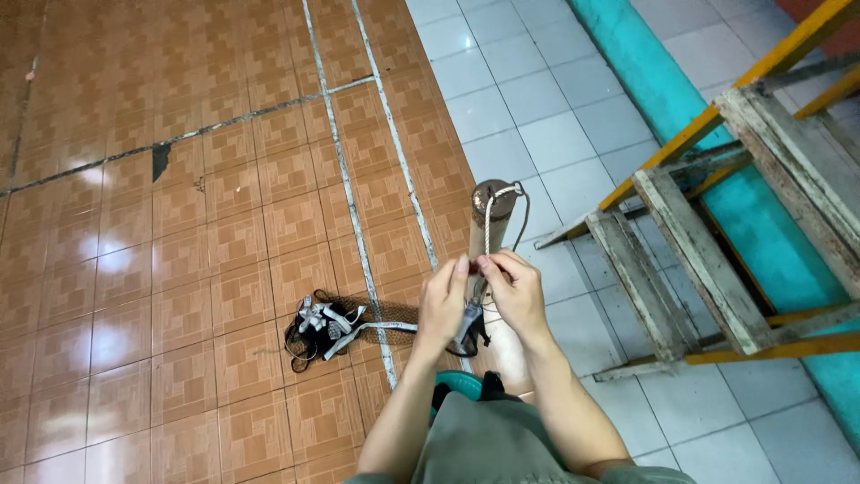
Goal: Installing a badminton net by threading a string through a post and tying it.
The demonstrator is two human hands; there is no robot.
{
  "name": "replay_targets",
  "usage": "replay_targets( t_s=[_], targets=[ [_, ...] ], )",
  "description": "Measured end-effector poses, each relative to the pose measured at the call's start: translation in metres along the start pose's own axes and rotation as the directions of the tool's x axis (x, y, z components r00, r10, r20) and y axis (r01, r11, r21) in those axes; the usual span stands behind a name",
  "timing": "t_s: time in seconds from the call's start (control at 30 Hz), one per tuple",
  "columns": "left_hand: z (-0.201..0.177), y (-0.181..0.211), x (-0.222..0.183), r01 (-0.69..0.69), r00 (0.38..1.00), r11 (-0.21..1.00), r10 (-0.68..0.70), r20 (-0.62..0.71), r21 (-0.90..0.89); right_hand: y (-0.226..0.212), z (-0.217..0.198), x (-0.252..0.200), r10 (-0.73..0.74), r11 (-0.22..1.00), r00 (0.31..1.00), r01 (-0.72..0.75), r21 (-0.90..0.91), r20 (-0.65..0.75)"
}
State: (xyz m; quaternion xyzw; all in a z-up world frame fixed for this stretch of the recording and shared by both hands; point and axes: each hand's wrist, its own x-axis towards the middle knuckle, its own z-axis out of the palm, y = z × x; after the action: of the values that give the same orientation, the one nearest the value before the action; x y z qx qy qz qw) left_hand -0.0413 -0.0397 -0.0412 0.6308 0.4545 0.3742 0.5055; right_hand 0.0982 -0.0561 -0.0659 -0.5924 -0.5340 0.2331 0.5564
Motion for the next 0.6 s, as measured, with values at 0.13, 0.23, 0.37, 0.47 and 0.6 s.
replay_targets(
  t_s=[0.13, 0.23, 0.37, 0.47, 0.6],
  targets=[
    [0.003, 0.024, 0.015, -0.005, 1.0, 0.998, 0.006, 0.023, -0.058, -0.003, 0.001, -0.007, 0.012, 1.0, 1.0, -0.012, -0.003, -0.02],
    [0.013, 0.012, 0.028, -0.057, 0.998, 0.99, 0.058, 0.007, -0.132, -0.011, -0.003, -0.012, -0.043, 0.999, 0.999, 0.043, -0.018, -0.007],
    [0.025, -0.01, 0.038, -0.177, 0.982, 0.978, 0.17, -0.077, -0.105, 0.008, -0.005, -0.019, -0.026, 0.999, 0.999, 0.027, -0.042, 0.018],
    [0.025, -0.031, 0.038, -0.244, 0.967, 0.968, 0.238, -0.09, -0.059, 0.028, -0.011, -0.022, 0.069, 0.997, 0.997, -0.069, 0.019, 0.017],
    [0.013, -0.009, 0.024, -0.272, 0.96, 0.961, 0.268, -0.082, -0.046, 0.016, -0.018, -0.01, 0.204, 0.977, 0.979, -0.203, 0.073, -0.014]
  ],
)
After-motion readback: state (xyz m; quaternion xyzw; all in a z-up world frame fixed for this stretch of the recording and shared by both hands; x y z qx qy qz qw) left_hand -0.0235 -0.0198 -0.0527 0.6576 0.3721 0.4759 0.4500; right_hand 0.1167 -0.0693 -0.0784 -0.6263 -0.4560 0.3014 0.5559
